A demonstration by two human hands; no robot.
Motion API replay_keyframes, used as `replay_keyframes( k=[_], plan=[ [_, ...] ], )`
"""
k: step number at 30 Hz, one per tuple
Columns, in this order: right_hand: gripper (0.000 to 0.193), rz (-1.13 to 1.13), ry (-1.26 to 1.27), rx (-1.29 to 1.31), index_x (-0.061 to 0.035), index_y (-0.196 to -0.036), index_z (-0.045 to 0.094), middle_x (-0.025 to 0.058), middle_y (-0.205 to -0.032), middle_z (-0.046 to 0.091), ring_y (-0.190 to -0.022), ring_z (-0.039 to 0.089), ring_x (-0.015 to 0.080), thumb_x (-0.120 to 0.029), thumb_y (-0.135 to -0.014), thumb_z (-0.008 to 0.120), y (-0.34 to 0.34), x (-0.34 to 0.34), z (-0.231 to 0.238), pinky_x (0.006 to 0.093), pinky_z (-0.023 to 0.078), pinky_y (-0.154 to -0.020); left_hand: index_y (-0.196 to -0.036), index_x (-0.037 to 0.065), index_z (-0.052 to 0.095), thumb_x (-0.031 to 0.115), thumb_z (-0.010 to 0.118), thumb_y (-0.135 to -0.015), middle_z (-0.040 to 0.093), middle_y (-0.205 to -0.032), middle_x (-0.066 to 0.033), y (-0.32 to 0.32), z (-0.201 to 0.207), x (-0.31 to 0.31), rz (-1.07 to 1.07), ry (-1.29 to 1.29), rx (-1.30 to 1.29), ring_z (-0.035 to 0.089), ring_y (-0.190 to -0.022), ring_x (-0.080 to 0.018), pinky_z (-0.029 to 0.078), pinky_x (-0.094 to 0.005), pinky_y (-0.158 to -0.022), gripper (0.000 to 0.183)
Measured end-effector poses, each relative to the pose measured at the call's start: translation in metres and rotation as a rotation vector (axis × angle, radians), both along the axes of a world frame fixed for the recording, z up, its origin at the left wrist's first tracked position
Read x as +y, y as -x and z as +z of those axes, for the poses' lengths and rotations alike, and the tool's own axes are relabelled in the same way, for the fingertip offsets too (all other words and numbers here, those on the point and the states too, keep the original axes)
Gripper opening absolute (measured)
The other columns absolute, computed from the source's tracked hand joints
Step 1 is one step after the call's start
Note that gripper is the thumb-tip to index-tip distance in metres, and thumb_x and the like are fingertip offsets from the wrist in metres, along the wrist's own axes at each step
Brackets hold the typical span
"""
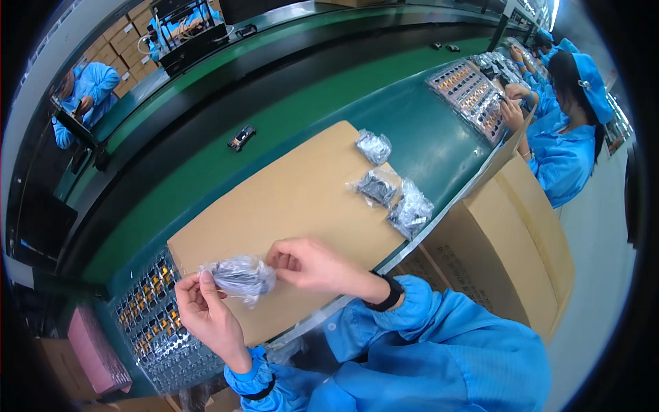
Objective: Assembling small electronic modules into plastic housings at a factory workstation.
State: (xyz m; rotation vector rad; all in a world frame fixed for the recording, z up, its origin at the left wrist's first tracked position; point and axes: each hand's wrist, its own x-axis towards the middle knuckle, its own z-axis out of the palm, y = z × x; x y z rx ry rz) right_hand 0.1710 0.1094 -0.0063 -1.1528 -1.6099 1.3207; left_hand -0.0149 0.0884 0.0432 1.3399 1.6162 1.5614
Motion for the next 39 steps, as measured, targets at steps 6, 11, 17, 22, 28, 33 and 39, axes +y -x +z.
replay_keyframes(
  k=[6, 11, 17, 22, 28, 33, 39],
  plan=[
    [0.043, 0.046, 0.146, 0.483, -0.0009, -0.124, 0.057, 0.0139, -0.105, 0.064, -0.107, 0.062, 0.0231, -0.001, -0.081, 0.065, 0.008, -0.014, 0.027, 0.0328, 0.052, -0.082, -0.105, -0.003, 0.058, 0.002, 0.059, -0.094, 0.057, -0.082, -0.0018, -0.016, -0.002, 0.008, -0.170, -0.048, 0.036, 0.055, -0.075, -0.0077, 0.046, -0.0204, -0.070, 0.011],
    [0.033, -0.038, -0.085, 0.151, 0.0000, -0.114, 0.059, 0.0136, -0.099, 0.065, -0.099, 0.064, 0.0245, -0.004, -0.082, 0.064, 0.011, -0.005, -0.002, 0.0365, 0.051, -0.083, -0.096, -0.002, 0.060, 0.007, 0.060, -0.097, 0.059, -0.081, -0.0020, -0.025, 0.004, 0.015, -0.262, 0.013, 0.059, 0.054, -0.074, -0.0064, 0.045, -0.0209, -0.067, 0.009],
    [0.015, -0.172, -0.071, 0.081, 0.0020, -0.099, 0.060, 0.0127, -0.094, 0.065, -0.089, 0.066, 0.0207, -0.008, -0.087, 0.060, 0.012, 0.003, -0.014, 0.0359, 0.052, -0.076, -0.089, 0.003, 0.056, 0.022, 0.053, -0.103, 0.057, -0.078, -0.0001, -0.020, 0.012, 0.020, -0.176, 0.014, -0.127, 0.050, -0.072, -0.0051, 0.042, -0.0212, -0.065, 0.024],
    [0.010, -0.168, 0.210, 0.562, -0.0022, -0.104, 0.055, 0.0111, -0.095, 0.066, -0.084, 0.070, 0.0231, -0.010, -0.099, 0.050, 0.000, 0.003, 0.000, 0.0316, 0.057, -0.066, -0.094, 0.003, 0.056, 0.021, 0.051, -0.103, 0.056, -0.083, 0.0011, -0.020, 0.007, 0.030, -0.126, -0.077, -0.336, 0.050, -0.076, -0.0037, 0.042, -0.0212, -0.067, 0.020],
    [0.013, -0.209, 0.350, 0.711, -0.0032, -0.107, 0.049, 0.0166, -0.106, 0.065, -0.084, 0.071, 0.0307, -0.013, -0.101, 0.044, 0.004, -0.004, 0.019, 0.0347, 0.059, -0.062, -0.106, 0.002, 0.056, 0.017, 0.053, -0.102, 0.062, -0.077, 0.0012, 0.019, -0.033, 0.042, -0.088, 0.055, -0.276, 0.047, -0.069, -0.0018, 0.037, -0.0193, -0.060, 0.016],
    [0.015, -0.189, 0.290, 0.687, -0.0047, -0.104, 0.048, 0.0174, -0.104, 0.065, -0.077, 0.071, 0.0301, -0.019, -0.104, 0.041, 0.007, -0.002, 0.019, 0.0336, 0.056, -0.053, -0.133, 0.003, 0.045, 0.026, 0.055, -0.100, 0.062, -0.112, -0.0145, 0.010, -0.029, 0.018, -0.082, 0.258, -0.134, 0.059, -0.097, -0.0173, 0.048, -0.0309, -0.082, 0.041],
    [0.019, -0.228, 0.384, 0.708, -0.0036, -0.109, 0.048, 0.0180, -0.101, 0.066, -0.079, 0.070, 0.0294, -0.020, -0.104, 0.041, 0.017, 0.000, 0.018, 0.0324, 0.055, -0.052, -0.131, 0.002, 0.051, 0.021, 0.067, -0.092, 0.063, -0.116, -0.0150, -0.010, -0.028, -0.015, -0.205, 0.158, -0.049, 0.062, -0.104, -0.0228, 0.050, -0.0339, -0.085, 0.046]
  ],
)
